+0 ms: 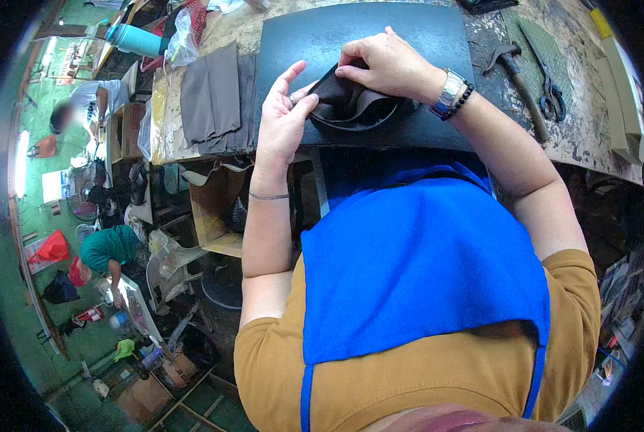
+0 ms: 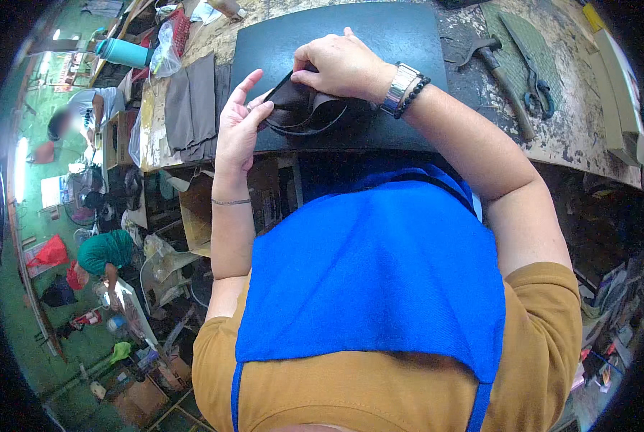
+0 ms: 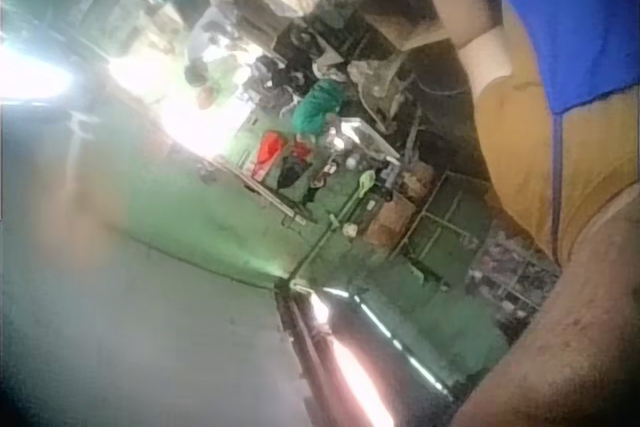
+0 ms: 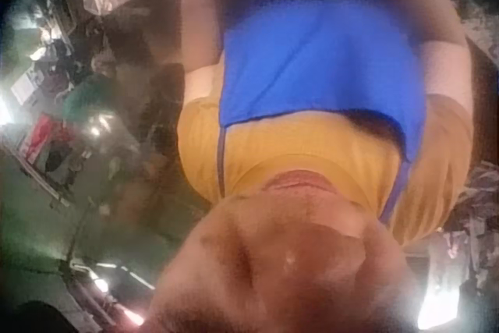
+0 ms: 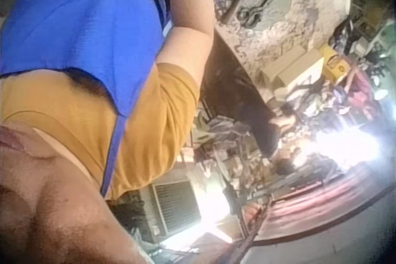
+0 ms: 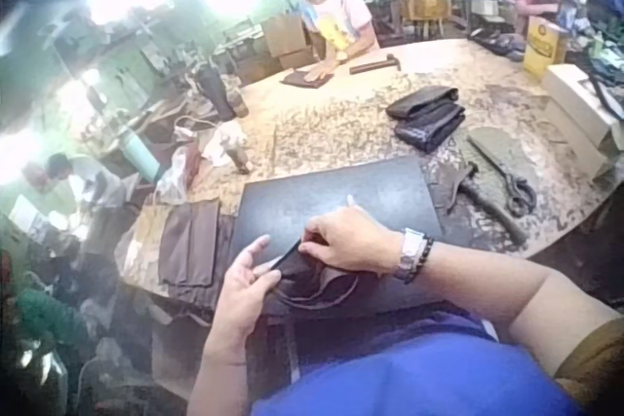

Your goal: The person is assembling a leather bag by fitting a lining into the leather shell and checking for alignment.

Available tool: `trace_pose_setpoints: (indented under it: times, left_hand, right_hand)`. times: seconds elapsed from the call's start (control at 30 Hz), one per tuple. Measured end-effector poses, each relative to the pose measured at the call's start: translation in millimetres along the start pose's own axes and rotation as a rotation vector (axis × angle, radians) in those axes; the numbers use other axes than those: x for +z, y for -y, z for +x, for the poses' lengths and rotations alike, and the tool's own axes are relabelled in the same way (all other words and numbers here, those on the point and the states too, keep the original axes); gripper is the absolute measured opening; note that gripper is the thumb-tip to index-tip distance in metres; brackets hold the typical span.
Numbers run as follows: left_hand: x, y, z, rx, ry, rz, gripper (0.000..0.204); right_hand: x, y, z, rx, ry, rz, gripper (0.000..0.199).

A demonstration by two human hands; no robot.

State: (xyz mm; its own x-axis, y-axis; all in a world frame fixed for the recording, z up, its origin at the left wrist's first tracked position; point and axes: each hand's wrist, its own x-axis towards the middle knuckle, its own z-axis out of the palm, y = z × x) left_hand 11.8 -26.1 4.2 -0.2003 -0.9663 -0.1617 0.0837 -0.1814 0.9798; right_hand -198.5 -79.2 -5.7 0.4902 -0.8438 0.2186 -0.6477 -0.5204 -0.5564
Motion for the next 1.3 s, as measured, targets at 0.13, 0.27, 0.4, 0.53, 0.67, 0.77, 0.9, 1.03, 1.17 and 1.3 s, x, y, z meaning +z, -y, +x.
trace_pose_setpoints:
  times: [0.13,0.27,0.4,0.53,0.67,0.77,0.9,1.03,1.17,1.3]
  left_hand:
    - [-3.1,-3.1,6.1,0.004,0.017,-0.001,0.058]
    - [-0.9,-2.8,10.3,0.013,0.012,0.014,0.056]
    - [4.3,-7.9,12.8,0.023,-0.022,0.159,0.052]
    - [10.6,-15.8,19.7,0.037,-0.028,0.34,0.05]
    - [1.1,-15.4,30.3,0.002,0.015,0.496,0.048]
    - [-6.0,-8.5,33.2,0.02,0.041,0.527,0.046]
    - [-5.2,-7.3,33.4,0.038,0.228,0.208,0.045]
    - [-2.8,-12.4,33.9,0.003,0.306,0.159,0.048]
    - [-6.8,-9.3,34.7,-0.031,0.337,0.127,0.049]
    - [-10.6,-9.0,32.4,-0.034,0.37,0.104,0.053]
  right_hand:
    - [-4.9,0.4,6.6,0.003,0.016,-0.007,0.019]
    - [-6.6,2.2,7.4,0.014,0.034,-0.008,0.019]
    - [-3.8,4.4,5.9,-0.007,0.014,-0.015,0.018]
    - [-3.9,7.4,2.4,-0.02,0.016,-0.056,0.019]
    - [-7.9,6.1,-9.2,-0.036,-0.006,-0.055,0.019]
    - [-15.5,6.5,-18.9,-0.021,-0.022,-0.076,0.018]
    - [-17.6,1.2,-21.9,-0.04,-0.074,-0.199,0.022]
    - [-13.8,-11.9,-12.7,-0.085,-0.205,-0.145,0.021]
    - [-11.9,-25.5,-2.6,-0.037,-0.072,0.107,0.02]
    - [-18.3,-24.1,2.7,0.092,0.137,0.234,0.022]
